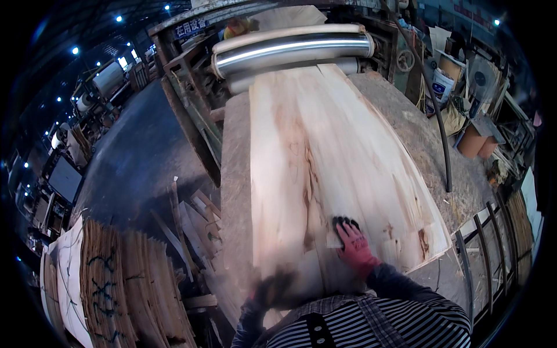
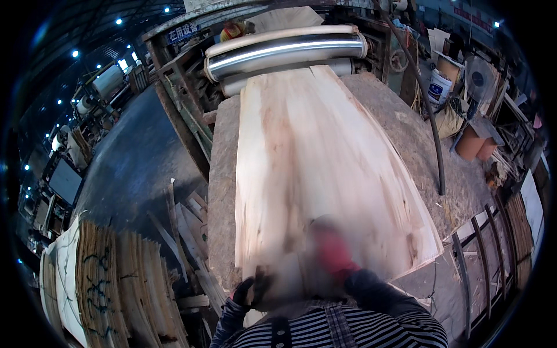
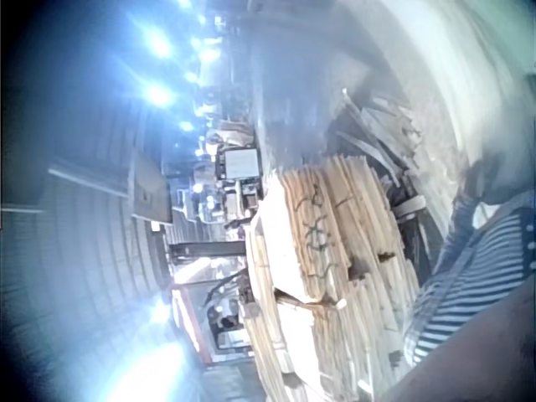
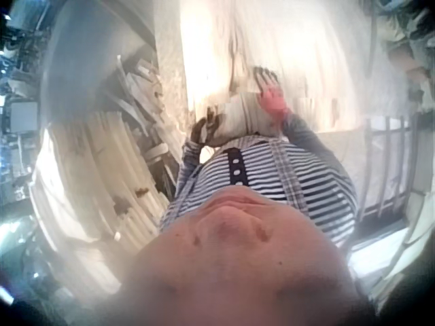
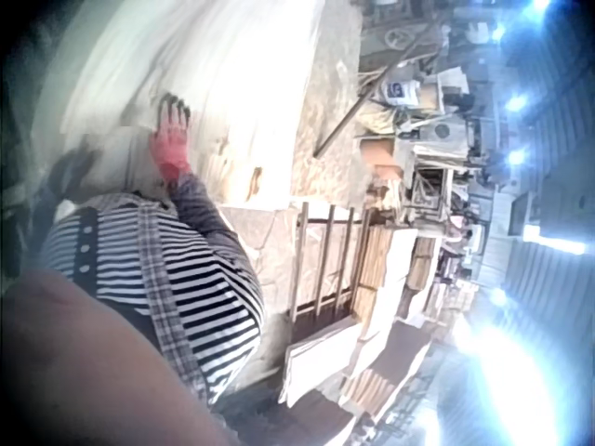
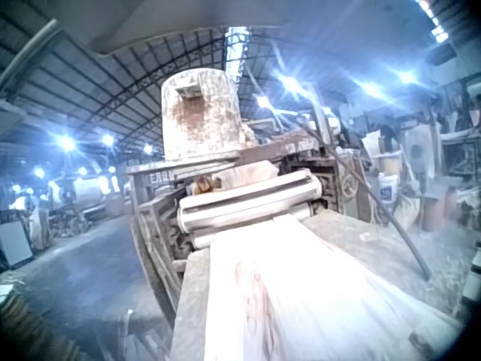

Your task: The person feeds large, flat wooden planks into a roller machine in a workshop. They use both hands to guide the planks through the rollers, flipping them over as needed to process both sides.

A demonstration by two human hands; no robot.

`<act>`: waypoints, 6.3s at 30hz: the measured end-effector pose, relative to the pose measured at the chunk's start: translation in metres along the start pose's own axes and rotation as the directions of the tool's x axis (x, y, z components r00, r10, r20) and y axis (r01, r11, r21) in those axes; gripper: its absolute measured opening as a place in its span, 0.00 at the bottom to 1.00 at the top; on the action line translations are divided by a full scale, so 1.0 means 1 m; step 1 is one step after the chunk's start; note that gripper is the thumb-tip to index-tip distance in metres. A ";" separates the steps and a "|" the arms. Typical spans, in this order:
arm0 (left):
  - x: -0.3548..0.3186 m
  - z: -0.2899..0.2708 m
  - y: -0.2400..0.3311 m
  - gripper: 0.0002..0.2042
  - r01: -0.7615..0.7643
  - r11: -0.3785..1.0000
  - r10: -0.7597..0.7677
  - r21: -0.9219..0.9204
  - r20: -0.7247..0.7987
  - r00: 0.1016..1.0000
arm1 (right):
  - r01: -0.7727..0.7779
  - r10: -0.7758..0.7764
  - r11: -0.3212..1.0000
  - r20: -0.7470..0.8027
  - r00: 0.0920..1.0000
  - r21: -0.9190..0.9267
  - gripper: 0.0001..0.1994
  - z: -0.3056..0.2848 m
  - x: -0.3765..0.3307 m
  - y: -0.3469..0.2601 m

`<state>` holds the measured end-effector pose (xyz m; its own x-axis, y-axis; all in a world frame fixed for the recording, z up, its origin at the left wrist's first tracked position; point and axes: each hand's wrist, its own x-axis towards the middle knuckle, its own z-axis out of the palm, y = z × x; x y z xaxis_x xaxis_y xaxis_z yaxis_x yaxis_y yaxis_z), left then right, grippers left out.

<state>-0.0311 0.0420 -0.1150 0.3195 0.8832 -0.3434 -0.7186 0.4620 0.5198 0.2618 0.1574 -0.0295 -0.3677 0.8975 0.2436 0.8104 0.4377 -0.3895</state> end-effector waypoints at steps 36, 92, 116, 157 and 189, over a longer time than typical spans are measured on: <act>-0.084 0.167 0.006 0.25 -0.092 0.966 -0.016 0.242 0.410 0.912 | 0.113 -0.142 0.977 -0.157 0.977 -0.178 0.25 -0.017 -0.200 -0.009; -0.018 -0.039 -0.064 0.31 0.349 -0.465 0.546 0.814 -0.046 0.837 | -0.078 0.082 0.994 0.046 0.996 -0.080 0.29 -0.018 -0.148 -0.037; 0.001 -0.029 -0.005 0.20 0.204 0.399 0.530 0.894 -0.406 0.744 | 0.035 -0.035 0.998 0.004 0.999 -0.051 0.33 0.032 0.080 0.005; 0.099 0.146 -0.060 0.33 0.171 0.828 -0.039 0.534 -0.249 0.968 | -0.700 0.624 0.694 -0.345 0.701 -0.168 0.43 -0.022 -0.124 0.065; 0.023 0.216 0.105 0.18 -0.210 0.978 0.208 0.002 0.134 0.969 | -0.225 0.192 0.958 0.180 0.965 0.179 0.52 -0.082 -0.132 0.003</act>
<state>0.0345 0.1283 0.1001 0.2429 0.9626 -0.1200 -0.7687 0.2664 0.5815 0.3498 0.0357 0.0097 -0.2808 0.9598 0.0002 0.7772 0.2275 -0.5867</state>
